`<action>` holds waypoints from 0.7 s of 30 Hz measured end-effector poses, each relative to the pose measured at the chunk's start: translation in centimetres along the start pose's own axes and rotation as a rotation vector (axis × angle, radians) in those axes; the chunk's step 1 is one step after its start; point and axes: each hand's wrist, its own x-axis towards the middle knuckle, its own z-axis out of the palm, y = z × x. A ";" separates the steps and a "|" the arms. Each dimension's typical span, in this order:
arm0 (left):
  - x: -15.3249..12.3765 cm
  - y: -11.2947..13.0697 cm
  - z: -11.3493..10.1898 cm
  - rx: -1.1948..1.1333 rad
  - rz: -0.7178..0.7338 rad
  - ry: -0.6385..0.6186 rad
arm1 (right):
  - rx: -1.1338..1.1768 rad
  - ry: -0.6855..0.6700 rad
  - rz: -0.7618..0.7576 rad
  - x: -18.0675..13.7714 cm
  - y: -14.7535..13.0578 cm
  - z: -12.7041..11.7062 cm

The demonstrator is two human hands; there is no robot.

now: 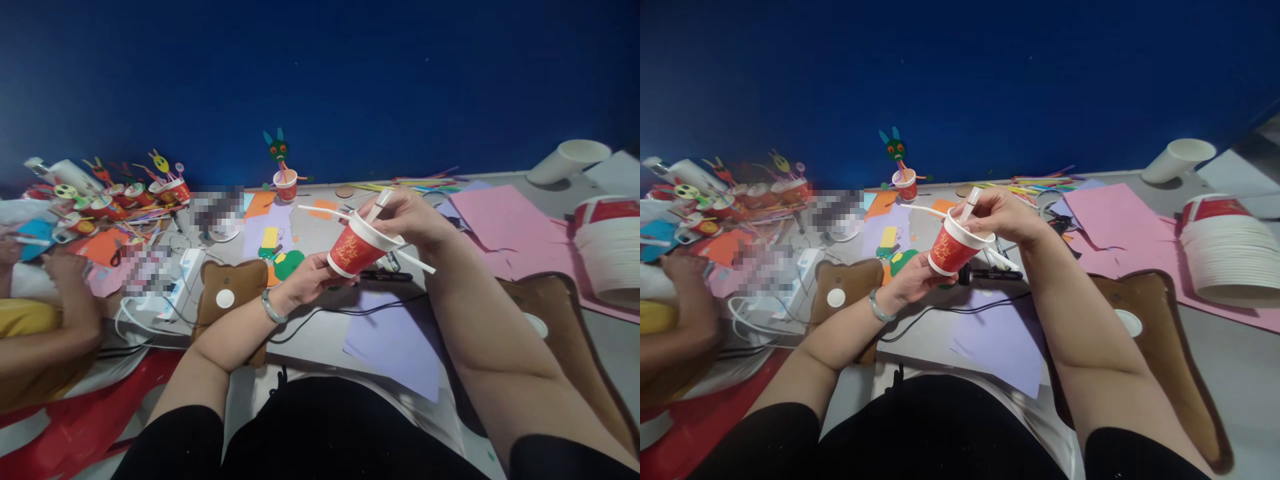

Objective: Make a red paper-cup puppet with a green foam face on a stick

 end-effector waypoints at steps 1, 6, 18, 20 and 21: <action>0.0 0.1 0.0 0.000 0.011 0.007 | -0.020 0.006 -0.008 -0.1 -0.1 -0.1; 0.0 0.3 0.0 0.028 0.021 0.016 | -0.152 -0.004 -0.081 -0.4 -0.9 -0.1; 0.0 0.1 0.2 0.088 0.038 -0.006 | -0.251 -0.041 -0.140 -1.1 -2.6 0.4; 0.0 0.1 0.2 0.090 0.028 0.006 | -0.236 -0.026 -0.148 -1.2 -2.6 0.7; 0.0 0.1 0.2 0.090 0.023 0.010 | -0.224 -0.026 -0.149 -1.2 -2.7 0.8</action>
